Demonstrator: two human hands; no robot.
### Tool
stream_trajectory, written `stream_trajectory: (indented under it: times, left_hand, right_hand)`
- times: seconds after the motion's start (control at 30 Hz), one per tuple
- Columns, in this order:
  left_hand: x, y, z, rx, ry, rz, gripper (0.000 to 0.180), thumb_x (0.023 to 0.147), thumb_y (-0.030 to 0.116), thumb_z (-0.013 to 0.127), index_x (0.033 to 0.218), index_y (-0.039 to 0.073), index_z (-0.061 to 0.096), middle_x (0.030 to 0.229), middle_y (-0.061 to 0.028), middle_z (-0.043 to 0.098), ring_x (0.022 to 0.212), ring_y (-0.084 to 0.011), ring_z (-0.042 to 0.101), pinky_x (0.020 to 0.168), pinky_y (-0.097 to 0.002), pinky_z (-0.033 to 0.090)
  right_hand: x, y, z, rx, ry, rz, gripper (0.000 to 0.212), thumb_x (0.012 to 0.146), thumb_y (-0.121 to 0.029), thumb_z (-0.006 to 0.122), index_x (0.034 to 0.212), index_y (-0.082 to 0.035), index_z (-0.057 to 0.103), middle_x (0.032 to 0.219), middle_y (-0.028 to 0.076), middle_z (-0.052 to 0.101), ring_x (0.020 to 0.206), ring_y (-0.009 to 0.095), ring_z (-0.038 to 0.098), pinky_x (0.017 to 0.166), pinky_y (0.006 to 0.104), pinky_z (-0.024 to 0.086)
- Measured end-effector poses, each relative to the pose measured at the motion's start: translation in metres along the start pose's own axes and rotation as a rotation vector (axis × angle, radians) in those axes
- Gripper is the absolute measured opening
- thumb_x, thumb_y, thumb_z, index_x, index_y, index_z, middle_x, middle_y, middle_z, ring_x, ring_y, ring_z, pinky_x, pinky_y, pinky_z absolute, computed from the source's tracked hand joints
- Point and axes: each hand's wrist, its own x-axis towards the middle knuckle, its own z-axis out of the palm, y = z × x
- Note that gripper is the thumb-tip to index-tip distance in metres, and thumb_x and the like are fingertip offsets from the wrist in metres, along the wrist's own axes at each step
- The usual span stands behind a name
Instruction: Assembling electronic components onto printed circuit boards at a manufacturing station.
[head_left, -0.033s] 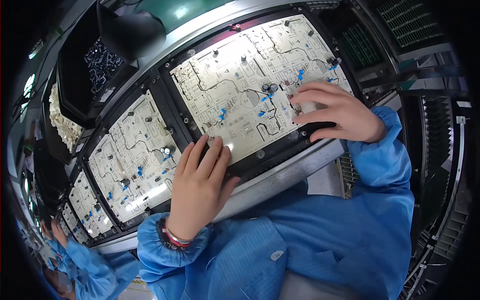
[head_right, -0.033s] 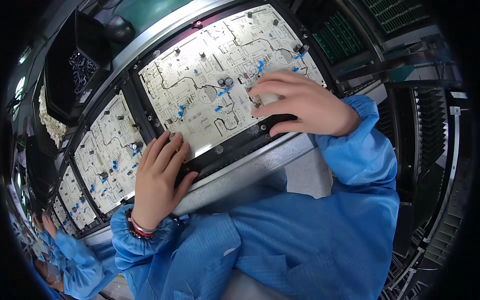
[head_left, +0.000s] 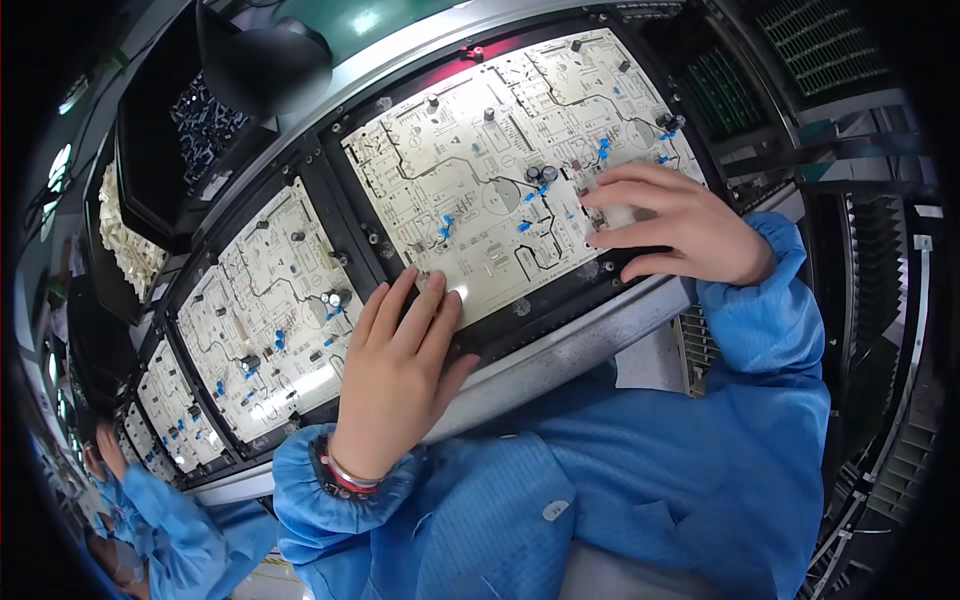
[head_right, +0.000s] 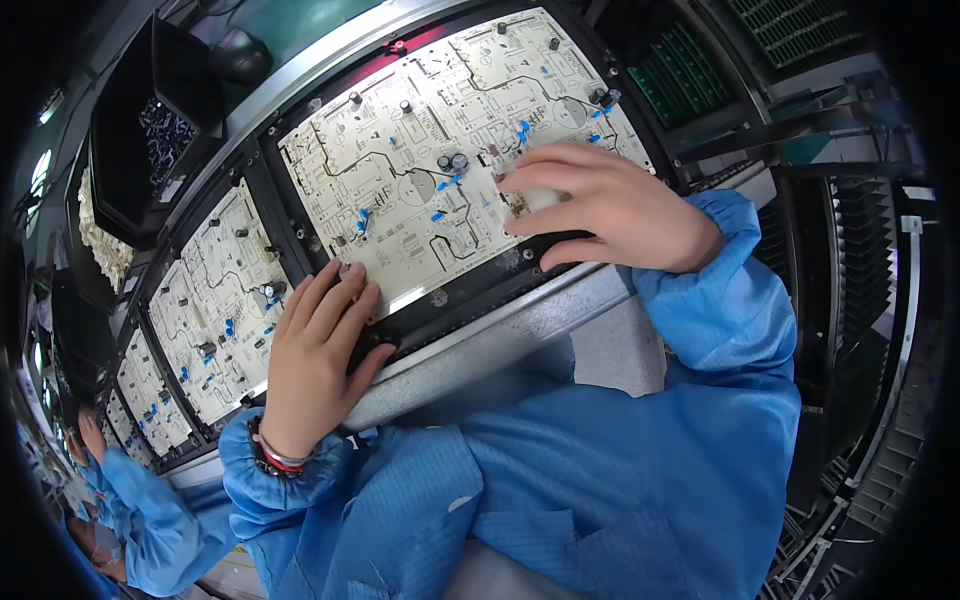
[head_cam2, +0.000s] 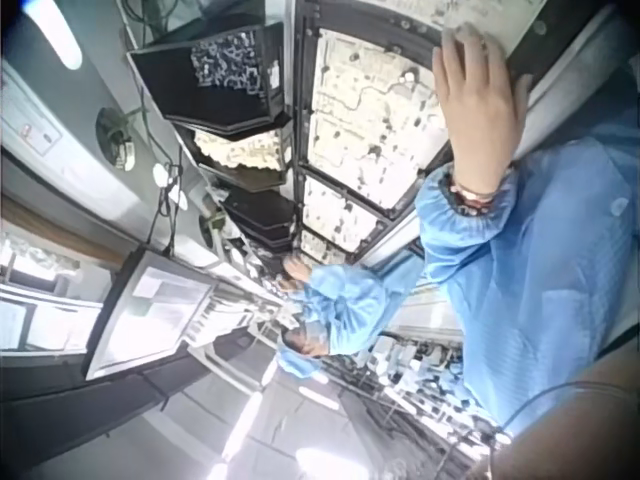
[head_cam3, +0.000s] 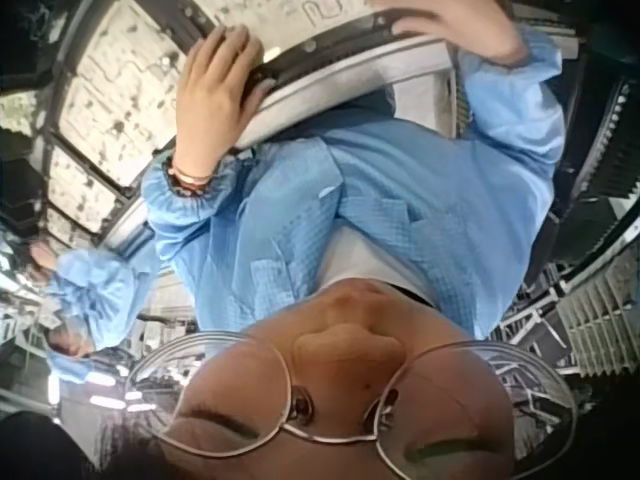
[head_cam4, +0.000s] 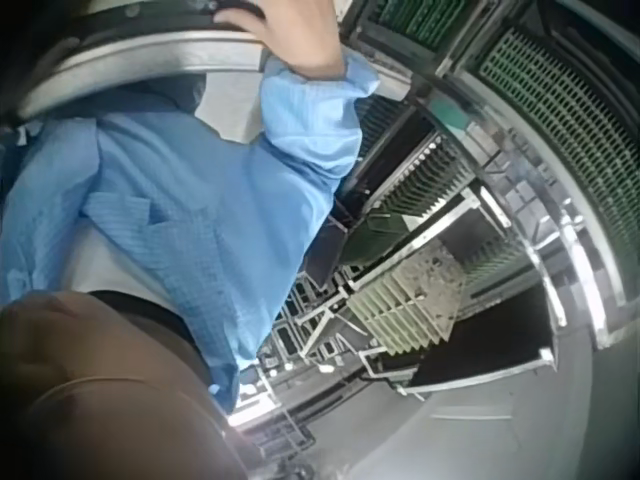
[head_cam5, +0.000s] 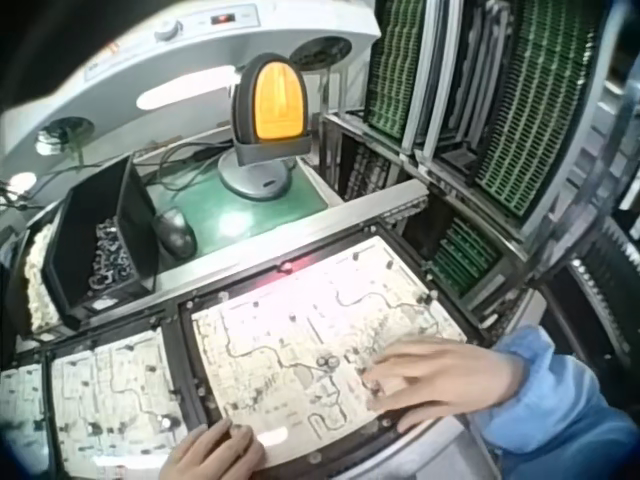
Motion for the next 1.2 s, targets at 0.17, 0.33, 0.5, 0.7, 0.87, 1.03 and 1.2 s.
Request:
stream_trajectory:
  times: [0.17, 0.33, 0.5, 0.7, 0.87, 1.03, 1.2]
  left_hand:
    - [-0.001, -0.003, -0.005, -0.004, -0.054, 0.004, 0.051, 0.07, 0.021, 0.072, 0.114, 0.001, 0.057, 0.126, -0.0132, 0.052, 0.119, -0.033, 0.047, 0.101, -0.0436, 0.037]
    - [0.005, -0.009, -0.006, -0.036, -0.047, 0.033, 0.047, 0.068, 0.019, 0.073, 0.111, 0.005, 0.059, 0.12, -0.0104, 0.056, 0.116, -0.0312, 0.05, 0.099, -0.0409, 0.04]
    - [0.009, -0.005, 0.0, -0.043, 0.018, 0.042, 0.04, 0.067, 0.016, 0.073, 0.104, 0.004, 0.06, 0.114, -0.0103, 0.058, 0.109, -0.0316, 0.053, 0.091, -0.0411, 0.043]
    - [0.011, 0.01, 0.025, 0.058, 0.194, -0.068, 0.031, 0.06, 0.005, 0.062, 0.091, 0.002, 0.058, 0.108, -0.0133, 0.058, 0.101, -0.0363, 0.054, 0.086, -0.0442, 0.043]
    - [0.014, 0.016, 0.025, 0.122, 0.154, -0.108, 0.032, 0.061, 0.002, 0.06, 0.092, 0.001, 0.056, 0.109, -0.0132, 0.057, 0.103, -0.036, 0.052, 0.087, -0.0454, 0.042]
    - [0.011, 0.008, 0.021, 0.017, 0.103, -0.102, 0.033, 0.063, 0.001, 0.06, 0.095, 0.001, 0.058, 0.111, -0.0151, 0.057, 0.106, -0.0377, 0.051, 0.089, -0.0461, 0.043]
    - [0.007, 0.007, 0.024, 0.047, 0.113, -0.105, 0.034, 0.063, 0.001, 0.06, 0.097, 0.001, 0.059, 0.113, -0.0159, 0.057, 0.107, -0.0383, 0.051, 0.091, -0.0465, 0.042]
  right_hand:
    - [0.015, 0.014, -0.001, -0.157, 0.055, -0.238, 0.032, 0.062, -0.019, 0.074, 0.092, -0.009, 0.069, 0.105, 0.009, 0.063, 0.091, 0.028, 0.062, 0.071, 0.0364, 0.053]
    - [0.021, 0.02, -0.001, -0.263, 0.025, -0.35, 0.024, 0.063, -0.019, 0.074, 0.08, -0.008, 0.063, 0.097, 0.008, 0.063, 0.08, 0.025, 0.061, 0.064, 0.0363, 0.05]
    - [0.014, 0.026, -0.01, -0.058, 0.04, -0.273, 0.026, 0.071, -0.016, 0.073, 0.094, -0.006, 0.068, 0.102, 0.01, 0.065, 0.086, 0.028, 0.062, 0.072, 0.0383, 0.05]
    - [-0.035, 0.041, -0.06, 0.002, 0.155, 0.082, 0.027, 0.076, -0.011, 0.069, 0.101, 0.001, 0.067, 0.104, 0.015, 0.066, 0.1, 0.032, 0.061, 0.087, 0.0403, 0.049]
    - [-0.063, 0.056, -0.046, 0.05, -0.017, 0.193, 0.035, 0.073, -0.011, 0.072, 0.106, -0.003, 0.066, 0.118, 0.015, 0.06, 0.115, 0.033, 0.054, 0.096, 0.0427, 0.045]
    - [-0.069, 0.077, -0.039, 0.12, -0.078, 0.153, 0.041, 0.066, -0.015, 0.076, 0.105, -0.006, 0.068, 0.124, 0.013, 0.057, 0.124, 0.033, 0.045, 0.102, 0.047, 0.037]
    - [-0.066, 0.092, -0.028, -0.094, -0.017, -0.062, 0.028, 0.066, -0.013, 0.076, 0.093, -0.005, 0.069, 0.114, 0.012, 0.063, 0.113, 0.032, 0.056, 0.099, 0.046, 0.041]
